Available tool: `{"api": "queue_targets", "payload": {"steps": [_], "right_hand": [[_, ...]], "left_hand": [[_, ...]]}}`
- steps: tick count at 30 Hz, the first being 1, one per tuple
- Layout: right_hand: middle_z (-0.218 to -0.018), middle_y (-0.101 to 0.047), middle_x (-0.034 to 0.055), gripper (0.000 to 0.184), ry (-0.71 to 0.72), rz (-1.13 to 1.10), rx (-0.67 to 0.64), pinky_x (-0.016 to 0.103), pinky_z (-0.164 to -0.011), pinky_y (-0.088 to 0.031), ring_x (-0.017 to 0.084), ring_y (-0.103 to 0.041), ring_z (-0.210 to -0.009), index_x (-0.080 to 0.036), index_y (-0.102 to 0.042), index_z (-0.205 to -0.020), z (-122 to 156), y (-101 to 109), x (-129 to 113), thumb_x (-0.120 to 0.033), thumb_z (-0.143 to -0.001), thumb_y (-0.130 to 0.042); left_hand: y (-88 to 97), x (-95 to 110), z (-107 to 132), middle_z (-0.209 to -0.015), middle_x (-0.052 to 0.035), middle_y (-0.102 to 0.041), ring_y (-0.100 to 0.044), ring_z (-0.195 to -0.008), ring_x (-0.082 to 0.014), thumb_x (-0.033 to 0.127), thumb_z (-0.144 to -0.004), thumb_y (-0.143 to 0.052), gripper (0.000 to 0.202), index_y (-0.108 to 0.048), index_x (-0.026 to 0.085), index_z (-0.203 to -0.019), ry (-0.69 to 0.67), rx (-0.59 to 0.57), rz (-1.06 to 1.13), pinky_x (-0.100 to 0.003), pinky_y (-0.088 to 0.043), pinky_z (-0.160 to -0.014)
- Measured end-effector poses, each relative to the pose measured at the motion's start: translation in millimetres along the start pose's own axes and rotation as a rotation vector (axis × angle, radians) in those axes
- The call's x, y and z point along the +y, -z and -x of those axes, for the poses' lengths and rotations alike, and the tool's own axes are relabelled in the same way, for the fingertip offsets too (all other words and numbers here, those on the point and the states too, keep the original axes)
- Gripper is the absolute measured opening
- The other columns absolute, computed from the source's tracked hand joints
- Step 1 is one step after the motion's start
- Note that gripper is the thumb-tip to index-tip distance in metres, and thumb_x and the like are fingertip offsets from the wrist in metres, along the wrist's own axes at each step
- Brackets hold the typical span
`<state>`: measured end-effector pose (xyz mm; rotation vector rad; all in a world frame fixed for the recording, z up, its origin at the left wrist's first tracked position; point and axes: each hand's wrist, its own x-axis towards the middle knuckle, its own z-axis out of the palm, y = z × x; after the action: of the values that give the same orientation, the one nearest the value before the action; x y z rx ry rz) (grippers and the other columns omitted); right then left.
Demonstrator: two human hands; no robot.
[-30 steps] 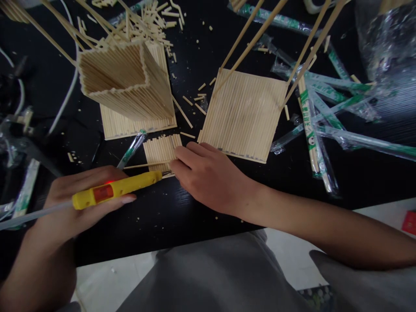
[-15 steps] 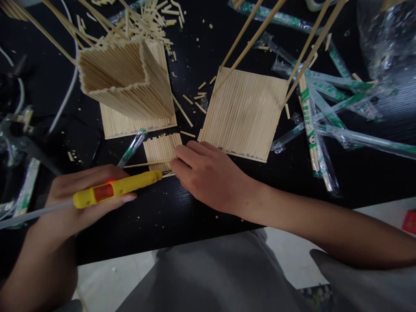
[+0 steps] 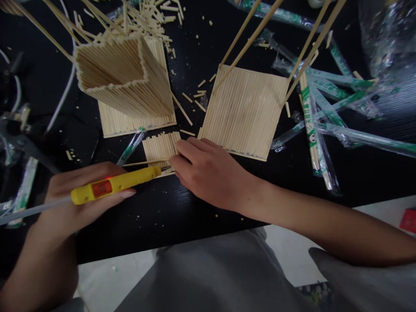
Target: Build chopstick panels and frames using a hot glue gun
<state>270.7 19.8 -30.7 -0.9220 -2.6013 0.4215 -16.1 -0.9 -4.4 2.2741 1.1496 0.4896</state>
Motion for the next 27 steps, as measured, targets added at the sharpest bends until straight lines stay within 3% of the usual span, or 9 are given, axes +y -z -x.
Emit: {"api": "queue_targets", "payload": {"steps": [7,27], "right_hand": [[-0.102,-0.066,0.0131,0.023,-0.003,-0.015,0.002,0.039,-0.083,-0.054,0.024,-0.060,-0.092,-0.011,-0.071,-0.107,0.4,0.7,1.0,-0.019,-0.107,-0.050],[-0.102,-0.067,0.0142,0.023,-0.005,-0.034,0.015,0.040,-0.085,-0.057,0.024,-0.063,-0.093,-0.008,-0.073,-0.108,0.5,1.2,1.5,-0.019,-0.106,-0.052]], "left_hand": [[-0.9,2.3,1.4,-0.089,0.0017,-0.068,-0.067,-0.071,-0.0140,0.045,-0.101,-0.067,0.021,-0.063,0.024,-0.099,0.048,0.022,-0.009,-0.031,-0.054,-0.055],[-4.1,-2.7,0.2,-0.081,0.0006,-0.065,-0.064,-0.066,-0.0154,0.045,-0.100,-0.068,0.023,-0.060,0.024,-0.094,-0.012,0.032,-0.067,-0.031,-0.049,-0.055]]}}
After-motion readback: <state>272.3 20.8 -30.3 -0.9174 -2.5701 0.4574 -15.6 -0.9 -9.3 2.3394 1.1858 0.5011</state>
